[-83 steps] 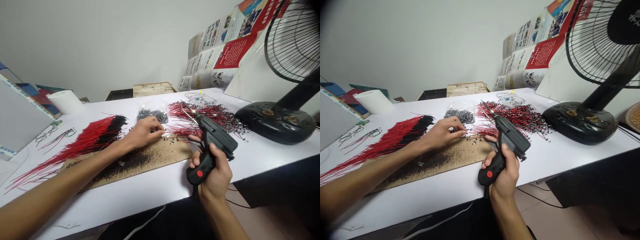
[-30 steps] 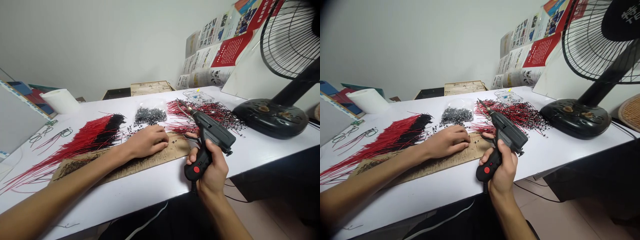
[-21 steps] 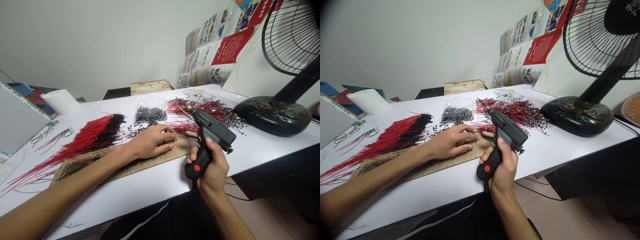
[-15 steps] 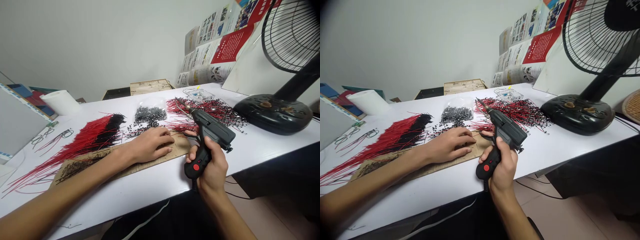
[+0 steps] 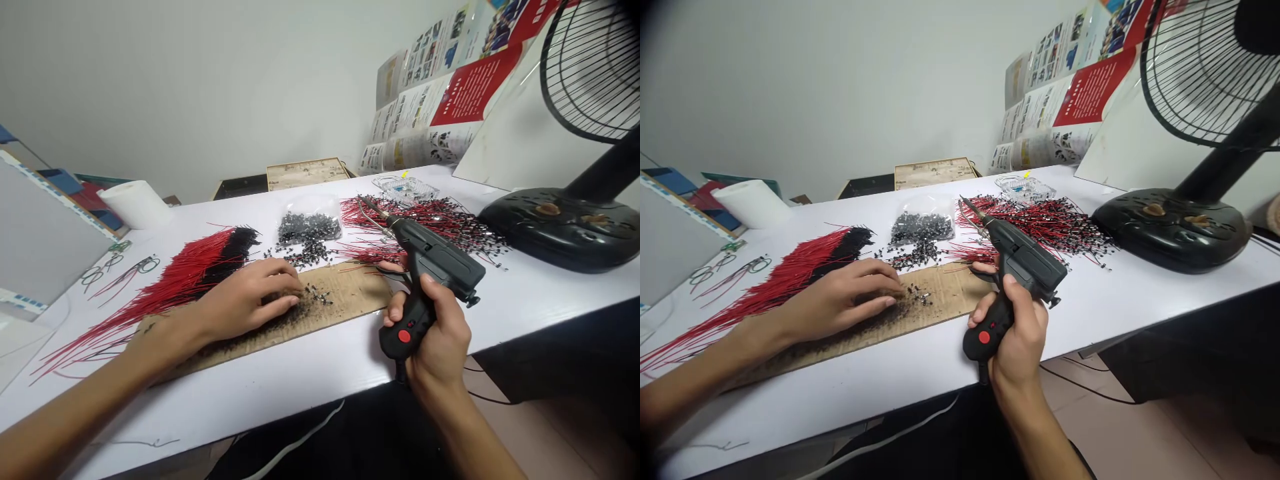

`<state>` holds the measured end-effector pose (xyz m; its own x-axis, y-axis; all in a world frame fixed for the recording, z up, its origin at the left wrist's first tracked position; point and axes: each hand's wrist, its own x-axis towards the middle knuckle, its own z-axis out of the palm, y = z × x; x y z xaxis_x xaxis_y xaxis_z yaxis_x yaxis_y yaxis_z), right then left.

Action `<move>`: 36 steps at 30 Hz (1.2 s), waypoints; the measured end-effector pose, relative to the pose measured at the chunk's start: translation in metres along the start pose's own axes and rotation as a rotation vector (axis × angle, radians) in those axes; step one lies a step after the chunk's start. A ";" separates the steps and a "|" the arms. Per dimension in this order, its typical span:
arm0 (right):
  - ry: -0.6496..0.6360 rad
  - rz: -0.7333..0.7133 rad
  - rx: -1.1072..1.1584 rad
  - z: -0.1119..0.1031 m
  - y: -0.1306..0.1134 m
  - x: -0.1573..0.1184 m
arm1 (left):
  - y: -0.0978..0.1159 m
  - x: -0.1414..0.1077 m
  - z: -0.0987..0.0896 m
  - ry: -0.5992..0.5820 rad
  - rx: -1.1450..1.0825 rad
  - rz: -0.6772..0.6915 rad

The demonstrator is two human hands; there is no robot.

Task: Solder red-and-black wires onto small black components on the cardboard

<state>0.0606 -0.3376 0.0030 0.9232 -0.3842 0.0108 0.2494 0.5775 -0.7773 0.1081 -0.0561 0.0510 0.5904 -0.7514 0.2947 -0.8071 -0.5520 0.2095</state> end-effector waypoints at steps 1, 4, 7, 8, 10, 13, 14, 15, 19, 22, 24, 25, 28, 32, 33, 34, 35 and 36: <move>0.001 -0.001 -0.005 -0.001 0.000 0.000 | -0.002 -0.004 -0.003 0.000 0.002 -0.014; 0.008 -0.009 -0.013 -0.002 -0.002 -0.001 | -0.007 -0.008 -0.006 -0.007 -0.006 -0.039; 0.013 -0.028 -0.035 -0.001 -0.004 -0.002 | -0.005 0.000 0.002 -0.028 -0.046 -0.019; 0.015 -0.042 -0.046 0.000 -0.005 -0.003 | -0.003 0.004 0.006 -0.038 -0.050 0.010; 0.017 -0.074 -0.067 0.001 -0.006 -0.003 | 0.001 0.015 0.014 -0.037 -0.020 0.080; 0.009 -0.094 -0.096 0.001 -0.007 -0.002 | 0.003 0.028 0.026 -0.033 0.048 0.134; -0.001 -0.090 -0.105 0.001 -0.007 -0.002 | 0.003 0.031 0.029 -0.027 0.063 0.152; -0.013 -0.088 -0.116 0.001 -0.006 -0.002 | 0.003 0.033 0.032 -0.019 0.073 0.172; -0.018 -0.093 -0.122 -0.002 -0.005 -0.002 | 0.001 0.037 0.036 -0.016 0.074 0.208; -0.005 -0.060 -0.107 -0.002 -0.005 -0.002 | 0.003 0.035 0.031 -0.041 0.073 0.207; -0.001 -0.031 -0.083 -0.002 -0.004 -0.002 | 0.006 0.031 0.026 -0.039 0.061 0.207; 0.001 -0.019 -0.068 -0.002 -0.004 -0.002 | 0.007 0.028 0.024 -0.033 0.055 0.200; 0.021 -0.009 -0.026 -0.003 -0.004 -0.002 | 0.010 0.016 0.019 -0.028 0.057 0.150; 0.039 -0.003 -0.009 -0.004 -0.003 -0.001 | 0.011 0.004 0.019 -0.028 0.054 0.101; 0.039 -0.001 -0.009 -0.004 -0.003 -0.001 | 0.011 0.003 0.020 -0.024 0.056 0.098; 0.040 0.000 -0.009 -0.004 -0.003 -0.001 | 0.011 0.003 0.021 -0.019 0.063 0.098; 0.039 0.000 -0.009 -0.004 -0.003 -0.001 | 0.012 0.002 0.022 -0.012 0.075 0.100; 0.037 0.000 -0.011 -0.004 -0.003 -0.002 | 0.012 0.002 0.022 -0.003 0.090 0.104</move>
<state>0.0571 -0.3414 0.0034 0.9118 -0.4104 -0.0122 0.2460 0.5699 -0.7841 0.0997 -0.0724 0.0334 0.5033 -0.8073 0.3081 -0.8605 -0.5008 0.0935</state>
